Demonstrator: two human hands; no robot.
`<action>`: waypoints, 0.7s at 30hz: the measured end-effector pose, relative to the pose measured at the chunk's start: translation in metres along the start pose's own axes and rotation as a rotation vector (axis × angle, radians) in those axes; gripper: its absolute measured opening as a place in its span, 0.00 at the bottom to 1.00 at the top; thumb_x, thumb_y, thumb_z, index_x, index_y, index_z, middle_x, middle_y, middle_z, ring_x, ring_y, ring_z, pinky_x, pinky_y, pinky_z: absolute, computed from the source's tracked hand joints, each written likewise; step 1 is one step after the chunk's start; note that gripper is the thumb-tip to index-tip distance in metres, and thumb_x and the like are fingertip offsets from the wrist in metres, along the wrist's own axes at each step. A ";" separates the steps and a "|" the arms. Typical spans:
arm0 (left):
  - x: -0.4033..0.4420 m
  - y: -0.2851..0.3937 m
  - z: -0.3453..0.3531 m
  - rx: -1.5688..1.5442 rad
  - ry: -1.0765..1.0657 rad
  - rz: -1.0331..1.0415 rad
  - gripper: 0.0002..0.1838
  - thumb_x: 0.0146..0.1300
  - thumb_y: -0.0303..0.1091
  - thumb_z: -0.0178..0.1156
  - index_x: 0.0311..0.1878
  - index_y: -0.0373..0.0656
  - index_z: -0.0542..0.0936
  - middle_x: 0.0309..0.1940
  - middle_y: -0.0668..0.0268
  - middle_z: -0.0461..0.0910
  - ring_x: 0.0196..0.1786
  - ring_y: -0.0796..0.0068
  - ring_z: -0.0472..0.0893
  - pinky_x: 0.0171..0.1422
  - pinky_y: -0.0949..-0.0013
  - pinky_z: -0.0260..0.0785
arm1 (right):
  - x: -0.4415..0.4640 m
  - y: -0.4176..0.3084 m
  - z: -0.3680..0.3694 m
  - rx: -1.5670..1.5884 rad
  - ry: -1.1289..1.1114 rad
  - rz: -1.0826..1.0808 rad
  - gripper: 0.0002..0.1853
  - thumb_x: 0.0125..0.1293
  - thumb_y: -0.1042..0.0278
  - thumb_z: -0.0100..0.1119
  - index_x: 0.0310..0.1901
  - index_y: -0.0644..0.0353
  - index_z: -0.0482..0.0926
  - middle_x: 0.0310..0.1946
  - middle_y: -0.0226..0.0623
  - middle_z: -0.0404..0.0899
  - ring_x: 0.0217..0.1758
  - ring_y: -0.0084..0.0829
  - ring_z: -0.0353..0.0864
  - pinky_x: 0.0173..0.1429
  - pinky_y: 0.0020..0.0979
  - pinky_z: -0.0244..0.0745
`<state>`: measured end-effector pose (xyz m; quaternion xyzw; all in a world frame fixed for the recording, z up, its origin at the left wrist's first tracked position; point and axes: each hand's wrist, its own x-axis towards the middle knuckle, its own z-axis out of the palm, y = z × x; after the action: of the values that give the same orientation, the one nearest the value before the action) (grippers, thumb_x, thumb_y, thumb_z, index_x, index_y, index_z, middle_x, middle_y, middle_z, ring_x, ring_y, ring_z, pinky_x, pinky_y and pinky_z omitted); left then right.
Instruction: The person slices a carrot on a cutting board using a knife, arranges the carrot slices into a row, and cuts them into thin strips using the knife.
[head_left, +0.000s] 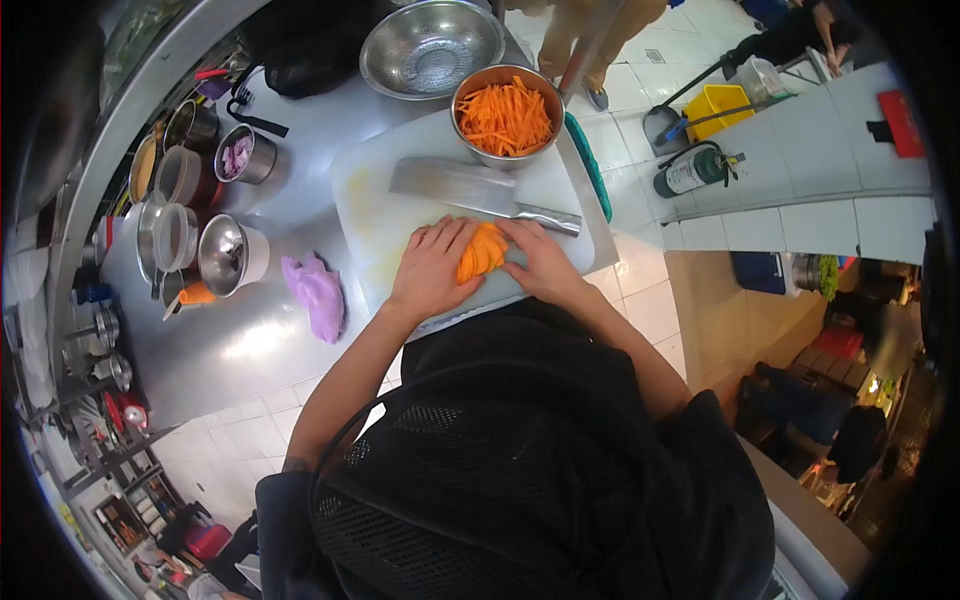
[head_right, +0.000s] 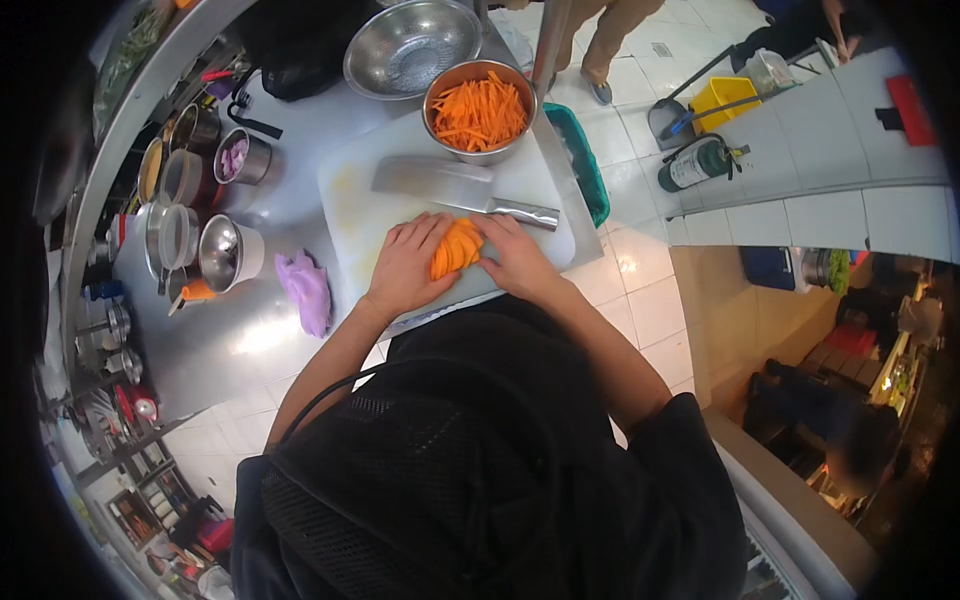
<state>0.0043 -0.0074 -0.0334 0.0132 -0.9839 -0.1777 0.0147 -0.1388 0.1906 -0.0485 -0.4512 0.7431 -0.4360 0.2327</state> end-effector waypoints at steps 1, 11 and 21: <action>0.001 0.006 -0.004 -0.004 0.052 -0.020 0.51 0.59 0.60 0.72 0.81 0.44 0.67 0.74 0.57 0.73 0.78 0.53 0.70 0.80 0.48 0.57 | 0.000 0.001 0.003 -0.018 0.029 -0.033 0.36 0.61 0.80 0.72 0.73 0.64 0.72 0.60 0.49 0.76 0.65 0.50 0.77 0.69 0.41 0.75; 0.014 0.024 0.008 0.017 0.071 -0.089 0.42 0.58 0.54 0.73 0.74 0.45 0.77 0.70 0.61 0.78 0.73 0.57 0.74 0.77 0.50 0.58 | -0.002 0.011 0.011 0.050 0.088 -0.061 0.33 0.59 0.83 0.69 0.68 0.62 0.74 0.60 0.48 0.76 0.66 0.53 0.75 0.71 0.46 0.74; 0.013 0.024 0.013 0.034 0.132 -0.083 0.34 0.60 0.53 0.72 0.68 0.52 0.81 0.70 0.61 0.78 0.72 0.57 0.75 0.77 0.50 0.59 | -0.001 0.011 0.008 0.077 0.082 -0.087 0.30 0.58 0.83 0.71 0.65 0.61 0.76 0.54 0.45 0.79 0.61 0.47 0.80 0.67 0.41 0.77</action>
<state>-0.0095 0.0189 -0.0374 0.0658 -0.9823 -0.1601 0.0718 -0.1376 0.1902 -0.0622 -0.4555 0.7145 -0.4919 0.2001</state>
